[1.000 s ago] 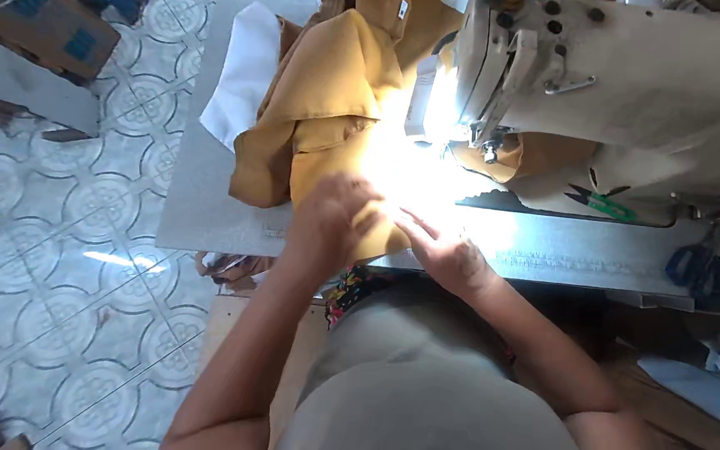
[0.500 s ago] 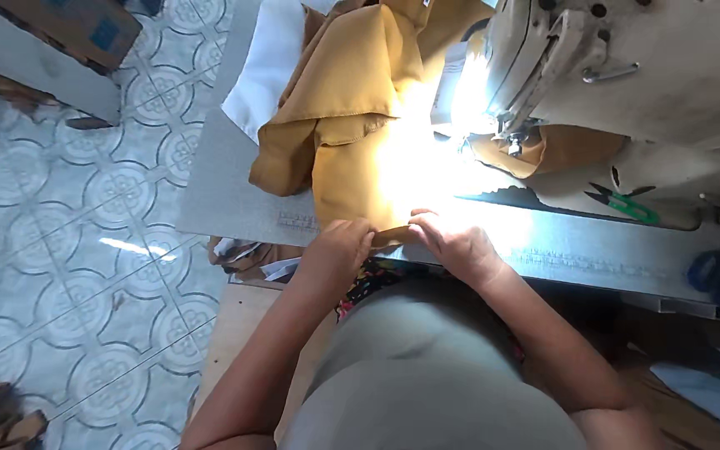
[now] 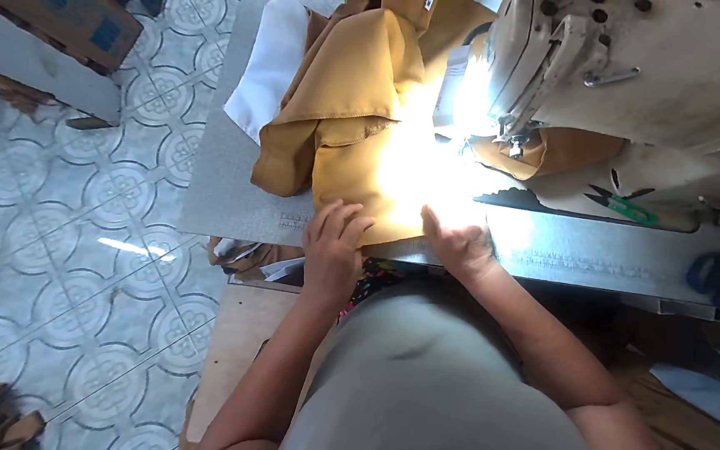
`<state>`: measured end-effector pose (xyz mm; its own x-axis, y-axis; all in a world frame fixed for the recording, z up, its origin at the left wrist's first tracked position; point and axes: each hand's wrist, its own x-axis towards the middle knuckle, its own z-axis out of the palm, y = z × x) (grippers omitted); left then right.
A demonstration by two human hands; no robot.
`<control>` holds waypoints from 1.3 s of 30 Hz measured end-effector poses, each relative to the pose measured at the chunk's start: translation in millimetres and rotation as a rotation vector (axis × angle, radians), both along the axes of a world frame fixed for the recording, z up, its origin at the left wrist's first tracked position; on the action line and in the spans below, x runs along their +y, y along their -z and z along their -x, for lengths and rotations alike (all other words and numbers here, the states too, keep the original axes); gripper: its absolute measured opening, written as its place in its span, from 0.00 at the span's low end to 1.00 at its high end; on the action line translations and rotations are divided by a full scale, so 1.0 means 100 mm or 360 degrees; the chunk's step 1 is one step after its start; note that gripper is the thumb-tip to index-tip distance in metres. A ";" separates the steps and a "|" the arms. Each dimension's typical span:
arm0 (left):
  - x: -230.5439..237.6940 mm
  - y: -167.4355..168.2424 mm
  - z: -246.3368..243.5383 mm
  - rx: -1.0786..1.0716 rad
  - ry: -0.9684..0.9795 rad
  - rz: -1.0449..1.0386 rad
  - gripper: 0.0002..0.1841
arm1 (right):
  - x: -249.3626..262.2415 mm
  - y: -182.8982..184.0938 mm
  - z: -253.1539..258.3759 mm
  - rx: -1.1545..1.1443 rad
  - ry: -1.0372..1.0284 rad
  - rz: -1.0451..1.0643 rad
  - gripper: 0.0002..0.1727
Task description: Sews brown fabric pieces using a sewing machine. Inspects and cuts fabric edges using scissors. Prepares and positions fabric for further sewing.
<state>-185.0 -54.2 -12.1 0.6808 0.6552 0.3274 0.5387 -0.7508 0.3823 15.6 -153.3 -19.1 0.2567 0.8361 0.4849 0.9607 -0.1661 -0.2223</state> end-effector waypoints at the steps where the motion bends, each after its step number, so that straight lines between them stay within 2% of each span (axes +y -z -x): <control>1: 0.00 -0.01 0.01 0.0020 -0.0066 -0.0002 0.21 | -0.01 -0.02 0.01 0.0005 0.0055 -0.0001 0.10; 4: 0.06 -0.09 0.07 0.0042 -0.0251 0.0000 0.24 | -0.05 -0.18 0.00 0.0115 0.0117 0.0062 0.14; 6: 0.08 -0.16 0.11 0.0000 -0.0351 0.0016 0.22 | -0.06 -0.24 0.00 0.0182 0.0128 0.0096 0.17; 9: 0.08 -0.21 0.13 -0.0274 -0.0379 0.0015 0.14 | -0.04 -0.20 -0.02 0.0156 0.0083 0.0056 0.13; 11: 0.05 -0.24 0.09 -0.0413 -0.0291 0.0047 0.12 | -0.04 -0.24 -0.05 0.0369 -0.0089 0.0050 0.09; 13: 0.02 -0.24 0.03 -0.0379 -0.0207 0.0120 0.11 | -0.05 -0.40 -0.11 0.1056 -0.0364 0.0115 0.08; 16: 0.02 -0.22 -0.04 -0.0109 -0.0200 0.0230 0.12 | 0.00 -0.57 -0.24 0.2545 -0.0633 0.0118 0.14; 17: 0.02 -0.21 -0.06 -0.0052 -0.0200 0.0249 0.12 | 0.02 -0.59 -0.27 0.2894 -0.0670 0.0090 0.16; 19: 0.02 -0.22 -0.09 -0.0033 -0.0207 0.0333 0.12 | 0.05 -0.56 -0.30 0.3264 -0.0709 0.0039 0.16; 21: 0.04 -0.25 -0.08 -0.0128 -0.0189 0.0596 0.12 | 0.07 -0.56 -0.27 0.3460 -0.0602 -0.0039 0.18; 22: 0.07 -0.25 -0.04 -0.0258 -0.0138 0.0820 0.12 | 0.08 -0.57 -0.26 0.3502 -0.0508 -0.0061 0.19; 24: 0.16 -0.23 0.05 -0.0762 0.0148 0.1482 0.13 | 0.10 -0.53 -0.26 0.3497 -0.0400 -0.0063 0.17; 26: 0.20 -0.25 0.10 -0.1272 0.0518 0.2178 0.15 | 0.09 -0.42 -0.31 0.3422 -0.0507 -0.0054 0.12; 28: 0.23 -0.25 0.10 -0.1488 0.0764 0.2514 0.17 | 0.09 -0.33 -0.31 0.3366 -0.0559 -0.0040 0.09; 30: 0.23 -0.18 0.07 -0.1531 0.0799 0.2603 0.16 | 0.08 -0.33 -0.26 0.3364 -0.0544 -0.0069 0.10; 33: 0.21 -0.11 0.02 -0.1543 0.0656 0.2628 0.13 | 0.04 -0.33 -0.21 0.3314 -0.0546 -0.0165 0.12; 35: 0.21 -0.11 0.00 -0.1561 0.0628 0.2639 0.13 | -0.03 -0.31 -0.22 0.3231 -0.0537 -0.0176 0.17; 37: 0.21 -0.11 0.00 -0.1629 0.0676 0.2675 0.13 | -0.12 -0.28 -0.27 0.3066 -0.0746 -0.0102 0.36; 39: 0.21 -0.13 -0.01 -0.1680 0.0704 0.2706 0.13 | -0.17 -0.27 -0.31 0.2794 -0.0897 -0.0011 0.47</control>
<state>-184.1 -32.7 1.0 0.8411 0.5406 -0.0152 -0.3937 0.6313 0.6682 46.9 -170.6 8.0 0.1336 0.9910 0.0036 -0.4152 0.0593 -0.9078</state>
